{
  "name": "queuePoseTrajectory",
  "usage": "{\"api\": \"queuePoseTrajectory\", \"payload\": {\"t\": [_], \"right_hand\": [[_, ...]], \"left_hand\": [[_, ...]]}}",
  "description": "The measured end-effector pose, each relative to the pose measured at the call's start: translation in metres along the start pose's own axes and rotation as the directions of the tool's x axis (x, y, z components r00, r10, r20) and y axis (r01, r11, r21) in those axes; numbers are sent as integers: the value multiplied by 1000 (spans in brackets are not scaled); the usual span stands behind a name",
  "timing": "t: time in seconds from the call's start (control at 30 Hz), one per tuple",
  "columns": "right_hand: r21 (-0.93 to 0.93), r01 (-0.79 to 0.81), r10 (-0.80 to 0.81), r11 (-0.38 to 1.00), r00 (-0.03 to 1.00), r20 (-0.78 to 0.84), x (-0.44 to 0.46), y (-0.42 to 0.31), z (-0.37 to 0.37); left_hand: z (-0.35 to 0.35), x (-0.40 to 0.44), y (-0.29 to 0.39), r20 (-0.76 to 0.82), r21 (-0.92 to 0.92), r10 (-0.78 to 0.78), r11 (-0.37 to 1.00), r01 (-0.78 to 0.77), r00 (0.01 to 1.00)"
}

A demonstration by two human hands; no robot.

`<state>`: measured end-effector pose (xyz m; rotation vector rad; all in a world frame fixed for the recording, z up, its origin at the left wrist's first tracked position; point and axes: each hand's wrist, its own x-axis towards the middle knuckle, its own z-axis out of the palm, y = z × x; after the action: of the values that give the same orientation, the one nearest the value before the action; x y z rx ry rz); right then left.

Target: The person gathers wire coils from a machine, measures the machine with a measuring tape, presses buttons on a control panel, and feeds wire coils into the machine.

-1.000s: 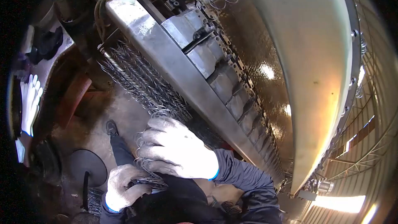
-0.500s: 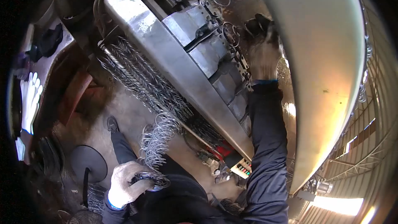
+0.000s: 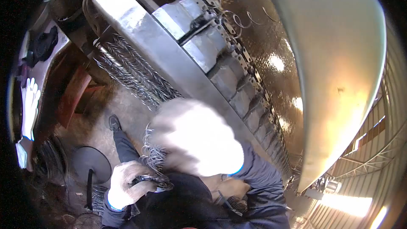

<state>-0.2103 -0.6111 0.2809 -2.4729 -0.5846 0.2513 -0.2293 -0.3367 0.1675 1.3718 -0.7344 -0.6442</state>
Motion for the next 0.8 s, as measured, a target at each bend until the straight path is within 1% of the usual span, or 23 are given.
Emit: {"api": "queuePoseTrajectory", "payload": {"t": [0.03, 0.1, 0.13, 0.17, 0.23, 0.3, 0.33, 0.37, 0.4, 0.43, 0.47, 0.5, 0.53, 0.6, 0.63, 0.67, 0.7, 0.73, 0.77, 0.8], "right_hand": [[24, 46, -48, 999, 996, 79, 9, -12, 19], [89, 23, -31, 996, 996, 85, -11, -10, 54], [75, 4, -7, 997, 999, 48, -18, -13, 54], [75, 5, -8, 997, 999, 44, -21, -15, 51], [217, -81, 72, 973, 996, 51, -27, -19, 47], [234, -60, 54, 971, 998, 33, -35, -18, 39], [196, -38, 40, 980, 999, -7, -34, -19, 27], [158, -16, 24, 987, 999, -45, -32, -18, 13], [72, 25, -20, 997, 997, -69, -29, -13, -8], [-30, 136, -139, 990, 980, -140, -25, -9, -26], [-302, 69, -138, 951, 967, -215, -48, 13, -31], [-559, -52, -136, 827, 947, -289, -72, 36, -36], [-732, -192, -134, 654, 923, -362, -96, 58, -41], [-747, -433, -45, 505, 851, -524, -92, 127, -57], [-729, -542, -1, 418, 802, -597, -90, 161, -65], [-539, -525, 88, 659, 765, -638, -83, 170, -77], [-264, -455, 176, 850, 719, -673, -75, 179, -89], [14, -353, 261, 935, 665, -700, -67, 186, -100], [186, -281, 327, 941, 624, -710, -69, 188, -98], [347, -190, 390, 919, 580, -716, -70, 189, -96]], "left_hand": [[1, 1, 5, 14, 1, 0, 1000, 0, 1000], [4, 4, 16, -40, -92, -73, 993, 69, 997], [4, 4, 18, -31, -88, -70, 994, 67, 997], [5, 4, 19, -28, -60, -41, 997, 39, 999], [7, 4, 20, -22, -28, -12, 1000, 11, 1000], [12, 7, 19, -12, -25, 94, 995, -95, 995], [13, 6, 17, -10, -25, 95, 995, -95, 995], [13, 5, 15, 14, 38, 218, 975, -219, 976], [13, 4, 13, 43, 98, 336, 936, -339, 941], [14, 4, 12, 41, 98, 336, 936, -339, 941], [14, 4, 11, 43, 96, 339, 935, -341, 940], [15, 5, 10, 45, 93, 340, 935, -343, 939], [17, 5, 9, 44, 91, 338, 936, -341, 940], [22, 4, 6, 24, 45, 232, 972, -232, 973], [24, 2, 5, 24, 39, 230, 972, -231, 973], [24, -1, 3, 29, 102, 242, 964, -244, 970], [26, -4, 0, 22, 169, 252, 953, -252, 967], [28, -6, -3, 9, 167, 247, 955, -245, 969], [29, -8, -6, -2, 150, 235, 961, -232, 972], [31, -9, -10, -17, 136, 224, 966, -219, 975]]}}
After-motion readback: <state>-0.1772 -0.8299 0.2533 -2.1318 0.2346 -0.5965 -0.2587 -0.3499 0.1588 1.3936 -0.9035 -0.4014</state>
